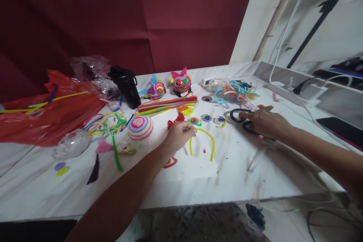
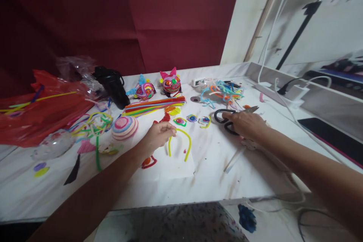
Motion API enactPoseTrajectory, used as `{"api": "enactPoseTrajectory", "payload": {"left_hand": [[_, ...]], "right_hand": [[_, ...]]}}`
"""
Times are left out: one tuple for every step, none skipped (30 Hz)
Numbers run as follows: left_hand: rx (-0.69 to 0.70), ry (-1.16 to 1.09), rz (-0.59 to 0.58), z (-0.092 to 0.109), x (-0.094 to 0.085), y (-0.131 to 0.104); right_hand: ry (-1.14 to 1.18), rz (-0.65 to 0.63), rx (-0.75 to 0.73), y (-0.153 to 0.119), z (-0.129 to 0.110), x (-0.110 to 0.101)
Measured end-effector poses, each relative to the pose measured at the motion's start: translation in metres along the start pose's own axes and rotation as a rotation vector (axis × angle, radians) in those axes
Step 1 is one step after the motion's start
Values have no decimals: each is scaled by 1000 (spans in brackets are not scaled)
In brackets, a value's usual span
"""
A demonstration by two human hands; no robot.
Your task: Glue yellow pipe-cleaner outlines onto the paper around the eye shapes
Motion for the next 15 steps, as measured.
{"api": "enactPoseTrajectory", "payload": {"left_hand": [[-13, -14, -6, 0, 0, 0], [-26, -27, -13, 0, 1, -1], [-39, -39, -20, 0, 1, -1], [-50, -50, -25, 0, 1, -2], [-58, -60, -30, 0, 1, -2], [-65, -69, -34, 0, 2, -2], [-71, -77, -38, 1, 2, -2], [-75, -83, -41, 1, 3, -2], [-79, -87, -43, 1, 3, -3], [-83, -89, -45, 2, 4, -3], [-87, -91, -45, 3, 4, -4], [-91, -91, -42, 3, 5, -4], [-95, -90, -40, 4, 5, -5], [-98, -88, -36, 4, 5, -5], [-102, -86, -32, 4, 6, -5]], "right_hand": [[42, 13, 18, -1, 1, 0], [87, 32, 36, -3, 4, 0], [137, 56, 57, -4, 7, 0], [191, 87, 79, -6, 10, 0], [254, 123, 104, -9, 14, 0], [325, 162, 134, -12, 19, -1], [408, 200, 167, -16, 23, -1], [502, 236, 199, -20, 27, -2], [607, 269, 226, -24, 30, -2], [716, 302, 248, -29, 32, -2], [828, 339, 263, -33, 32, -2], [939, 380, 266, -37, 32, -2], [1044, 428, 263, -41, 32, -1], [1141, 481, 254, -43, 31, -1], [1227, 537, 249, -46, 31, 0]]}}
Point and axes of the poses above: each hand's wrist, its own y-axis towards the middle knuckle, its own x-axis out of the palm, z = x × y, the point moved 1 cm from there along y, towards the middle knuckle, and after that the axes turned 9 degrees about -z, right-handed, at the moved point
